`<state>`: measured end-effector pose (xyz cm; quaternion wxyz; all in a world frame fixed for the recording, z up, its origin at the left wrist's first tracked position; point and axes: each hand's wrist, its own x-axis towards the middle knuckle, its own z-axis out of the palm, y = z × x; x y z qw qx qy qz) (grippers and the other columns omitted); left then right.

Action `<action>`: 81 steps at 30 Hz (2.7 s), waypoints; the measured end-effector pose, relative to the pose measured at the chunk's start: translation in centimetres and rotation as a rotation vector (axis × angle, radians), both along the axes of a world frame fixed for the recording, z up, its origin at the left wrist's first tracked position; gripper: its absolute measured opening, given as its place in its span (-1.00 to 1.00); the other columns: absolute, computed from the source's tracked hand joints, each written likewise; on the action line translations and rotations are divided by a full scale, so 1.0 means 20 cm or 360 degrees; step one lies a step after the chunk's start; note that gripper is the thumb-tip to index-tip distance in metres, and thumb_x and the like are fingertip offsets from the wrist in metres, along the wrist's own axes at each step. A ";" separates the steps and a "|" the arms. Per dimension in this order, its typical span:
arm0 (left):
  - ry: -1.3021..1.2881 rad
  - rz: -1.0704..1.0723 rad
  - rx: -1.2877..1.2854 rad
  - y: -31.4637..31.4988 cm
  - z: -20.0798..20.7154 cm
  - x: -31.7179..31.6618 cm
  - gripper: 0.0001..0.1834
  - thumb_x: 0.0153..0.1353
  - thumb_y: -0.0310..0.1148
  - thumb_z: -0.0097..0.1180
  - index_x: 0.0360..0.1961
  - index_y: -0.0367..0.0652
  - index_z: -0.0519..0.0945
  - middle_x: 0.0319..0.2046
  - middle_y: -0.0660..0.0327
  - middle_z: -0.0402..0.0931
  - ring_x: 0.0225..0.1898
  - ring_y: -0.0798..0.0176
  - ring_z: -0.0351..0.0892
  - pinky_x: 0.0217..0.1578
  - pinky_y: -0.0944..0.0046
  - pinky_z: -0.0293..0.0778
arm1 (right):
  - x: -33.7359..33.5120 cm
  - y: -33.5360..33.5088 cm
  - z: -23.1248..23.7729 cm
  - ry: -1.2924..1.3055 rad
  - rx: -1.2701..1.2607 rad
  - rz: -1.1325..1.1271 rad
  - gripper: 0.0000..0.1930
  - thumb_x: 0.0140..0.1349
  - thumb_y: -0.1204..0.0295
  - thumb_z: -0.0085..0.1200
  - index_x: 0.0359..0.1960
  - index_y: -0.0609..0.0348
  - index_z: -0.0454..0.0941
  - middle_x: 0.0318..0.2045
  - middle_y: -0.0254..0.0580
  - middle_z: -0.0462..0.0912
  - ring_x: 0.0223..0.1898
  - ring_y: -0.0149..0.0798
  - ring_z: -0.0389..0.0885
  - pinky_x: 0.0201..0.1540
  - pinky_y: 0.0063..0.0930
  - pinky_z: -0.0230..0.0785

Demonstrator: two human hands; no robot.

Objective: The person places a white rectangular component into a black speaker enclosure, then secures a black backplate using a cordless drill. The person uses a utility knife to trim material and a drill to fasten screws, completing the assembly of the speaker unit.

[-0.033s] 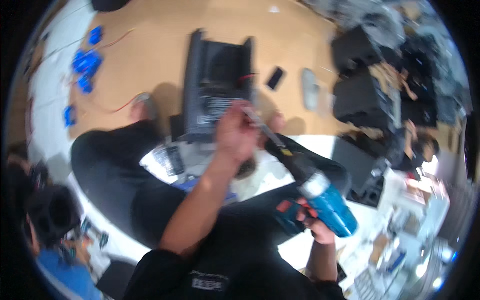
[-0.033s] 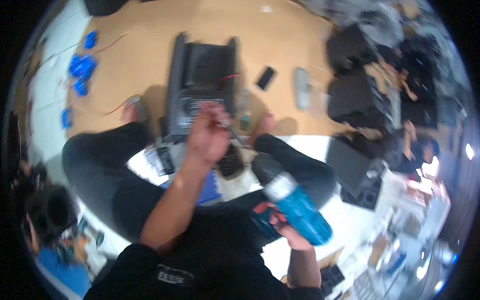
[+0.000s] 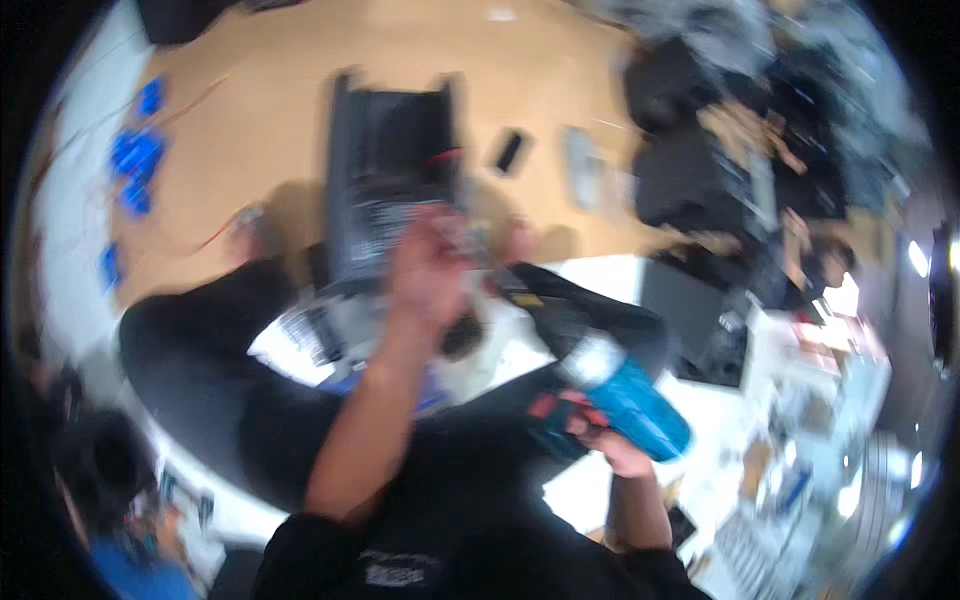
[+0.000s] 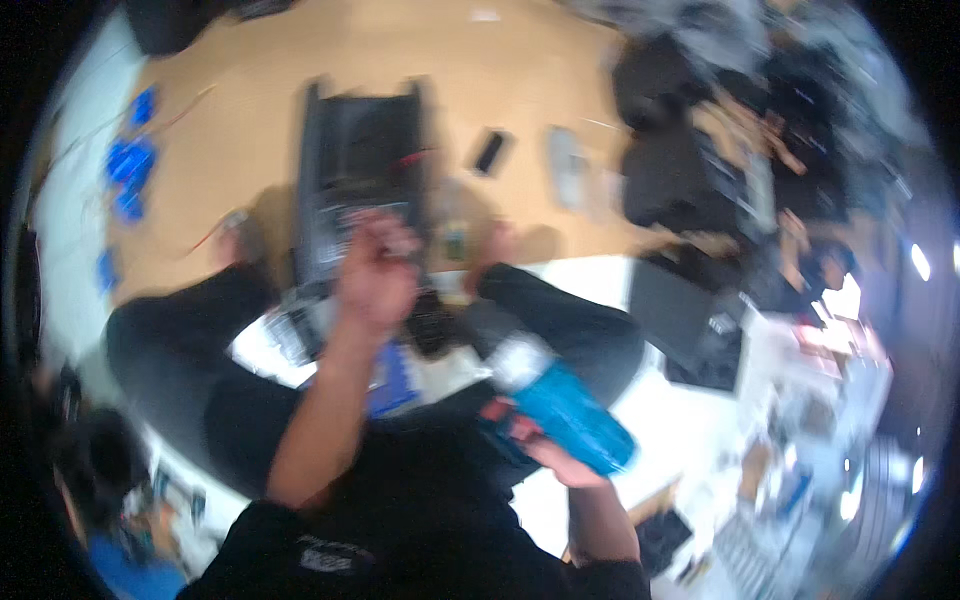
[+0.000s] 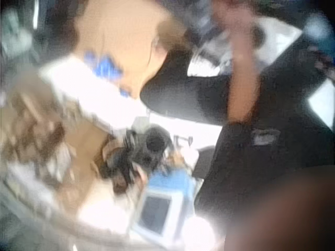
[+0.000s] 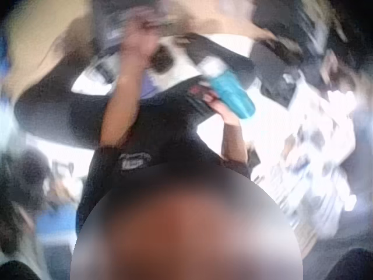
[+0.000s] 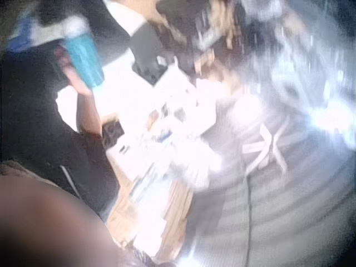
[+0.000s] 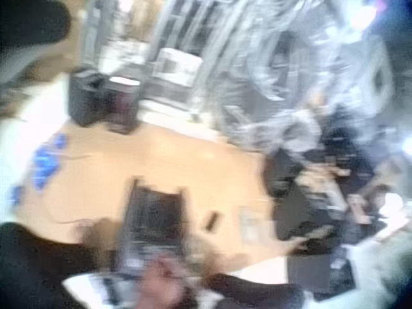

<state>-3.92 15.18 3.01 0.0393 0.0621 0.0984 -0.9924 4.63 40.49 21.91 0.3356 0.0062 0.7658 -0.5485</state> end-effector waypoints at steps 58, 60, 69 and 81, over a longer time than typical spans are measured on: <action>-0.1170 -0.0079 0.0134 0.15 -0.28 -0.34 -0.78 0.56 -0.35 -0.02 -0.06 -0.23 0.61 -0.08 0.02 0.72 -0.32 0.42 0.55 -0.21 0.35 0.52 | -1.11 -0.50 0.21 0.0500 0.1048 0.0810 -0.50 0.25 0.52 0.37 0.18 0.17 0.43 -0.14 -0.04 0.73 -0.23 -0.16 0.78 -0.19 -0.26 0.68; -0.1193 -0.0091 0.0133 0.15 -0.27 -0.34 -0.78 0.56 -0.35 -0.02 -0.07 -0.23 0.62 -0.09 0.03 0.72 -0.32 0.41 0.55 -0.21 0.35 0.51 | -1.11 -0.50 0.20 0.0459 0.1037 0.0788 -0.53 0.25 0.51 0.37 0.16 0.18 0.46 -0.14 -0.05 0.73 -0.23 -0.16 0.78 -0.18 -0.25 0.68; -0.1220 -0.0095 0.0132 0.15 -0.27 -0.35 -0.80 0.54 -0.35 0.00 -0.08 -0.23 0.61 -0.16 0.09 0.72 -0.31 0.39 0.57 -0.22 0.35 0.51 | -1.10 -0.59 0.23 0.0333 0.1308 0.0537 -0.43 0.14 0.02 0.50 -0.02 0.24 0.66 -0.18 -0.23 0.76 -0.11 -0.29 0.72 -0.01 -0.38 0.53; -0.1226 -0.0071 0.0143 0.15 -0.27 -0.36 -0.82 0.54 -0.37 -0.01 -0.11 -0.21 0.61 -0.18 0.12 0.71 -0.32 0.38 0.59 -0.26 0.34 0.53 | -1.14 -0.60 0.24 0.0556 0.1213 0.0865 -0.62 0.24 0.42 0.40 0.06 0.24 0.61 -0.21 -0.13 0.78 -0.23 -0.22 0.78 -0.11 -0.29 0.64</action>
